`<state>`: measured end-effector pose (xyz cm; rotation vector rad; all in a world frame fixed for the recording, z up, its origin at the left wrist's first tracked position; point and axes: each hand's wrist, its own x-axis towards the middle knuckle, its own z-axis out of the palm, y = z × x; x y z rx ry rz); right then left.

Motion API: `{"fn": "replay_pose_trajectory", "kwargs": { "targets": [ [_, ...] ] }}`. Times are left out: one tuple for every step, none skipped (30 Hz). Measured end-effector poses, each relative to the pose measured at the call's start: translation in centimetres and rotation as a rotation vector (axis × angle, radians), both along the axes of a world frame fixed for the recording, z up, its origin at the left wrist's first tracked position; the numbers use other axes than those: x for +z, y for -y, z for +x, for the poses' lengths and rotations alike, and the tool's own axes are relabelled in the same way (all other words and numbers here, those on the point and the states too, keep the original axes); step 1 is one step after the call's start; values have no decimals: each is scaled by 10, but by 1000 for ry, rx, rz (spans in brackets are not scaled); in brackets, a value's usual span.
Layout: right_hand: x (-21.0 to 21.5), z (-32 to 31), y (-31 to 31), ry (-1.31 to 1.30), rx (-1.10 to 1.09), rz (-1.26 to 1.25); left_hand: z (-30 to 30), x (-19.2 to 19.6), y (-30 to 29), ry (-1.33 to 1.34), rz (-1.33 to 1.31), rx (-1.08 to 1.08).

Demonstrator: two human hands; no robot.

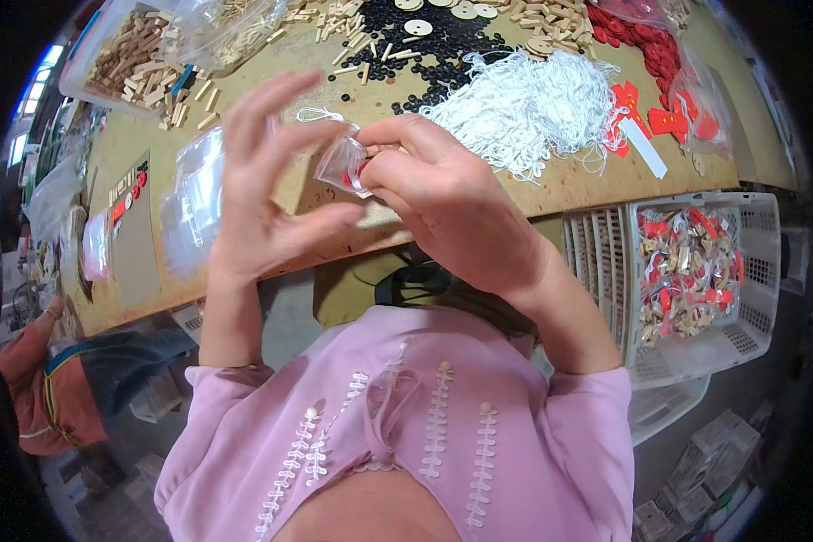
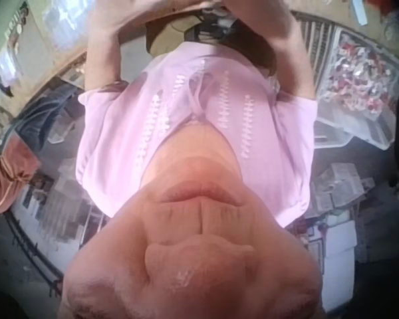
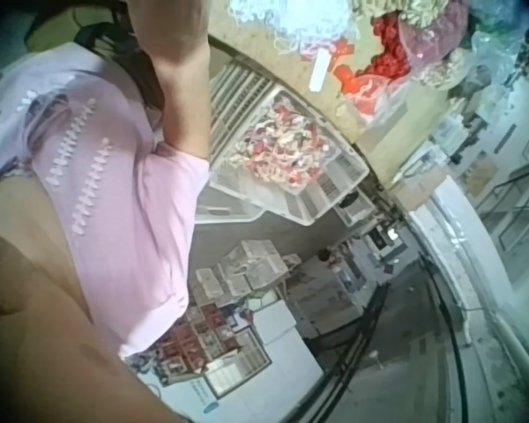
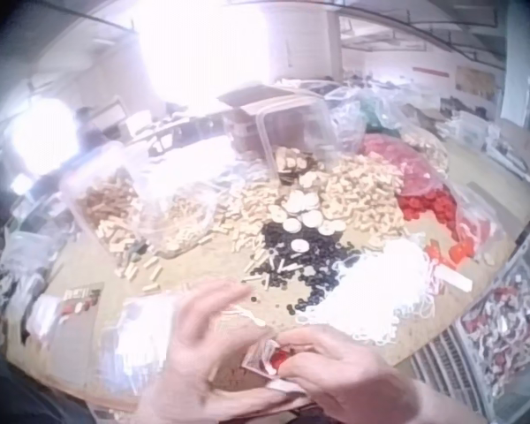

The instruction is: The person assembles small craft kits by placing wooden pieces, black beads, and red flag-shaped items into clear plastic bags. The person ties each bag with a white string and sets the completed kits aside on the table.

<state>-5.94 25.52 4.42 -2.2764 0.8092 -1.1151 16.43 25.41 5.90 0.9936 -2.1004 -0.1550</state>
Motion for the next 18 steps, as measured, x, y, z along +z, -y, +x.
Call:
{"fn": "replay_pose_trajectory", "kwargs": {
  "targets": [
    [1, 0, 0, -22, -13, -15, -3, -8, -1, 43, -24, -8],
    [1, 0, 0, -43, -26, -29, -4, -16, -2, 87, -47, -15],
    [0, 0, 0, -32, -26, -20, -1, -23, 0, 89, -80, -26],
    [-3, 0, 1, -20, -26, -11, 2, -27, 2, 68, -97, -43],
    [-4, 0, 1, -8, -26, -2, 5, -30, 4, 46, -113, -59],
    [-4, 0, 0, -16, -36, 3, 7, -31, 4, 26, -130, -74],
    [-3, -1, 0, -24, -45, 8, 5, -30, 3, 29, -120, -48],
    [-2, -1, -1, -31, -54, 13, 0, -26, 1, 33, -109, -22],
    [-2, 0, -1, -19, -36, 15, -4, -24, 0, 36, -101, 4],
    [-3, 2, -2, -7, -18, 16, -7, -24, -2, 105, -91, 24],
    [-3, 4, -2, 4, 1, 18, -11, -25, -3, 174, -82, 44],
    [-4, 6, -4, 7, 11, 8, -13, -26, -4, 242, -71, 62],
    [-5, 9, -7, 9, 20, -2, -12, -28, -2, 288, -52, 44],
    [-6, 10, -8, 11, 28, -11, -11, -27, -1, 296, -52, 30],
    [-5, 8, -7, 6, 16, -11, -9, -23, 0, 305, -52, 18],
    [-4, 5, -6, 1, 2, -10, -6, -19, 0, 314, -53, 5],
    [-3, 2, -4, -4, -12, -9, -3, -15, 0, 137, 36, -38],
    [-2, 0, -2, 4, -44, -33, 1, -11, -1, -38, 123, -82]
  ]
}}
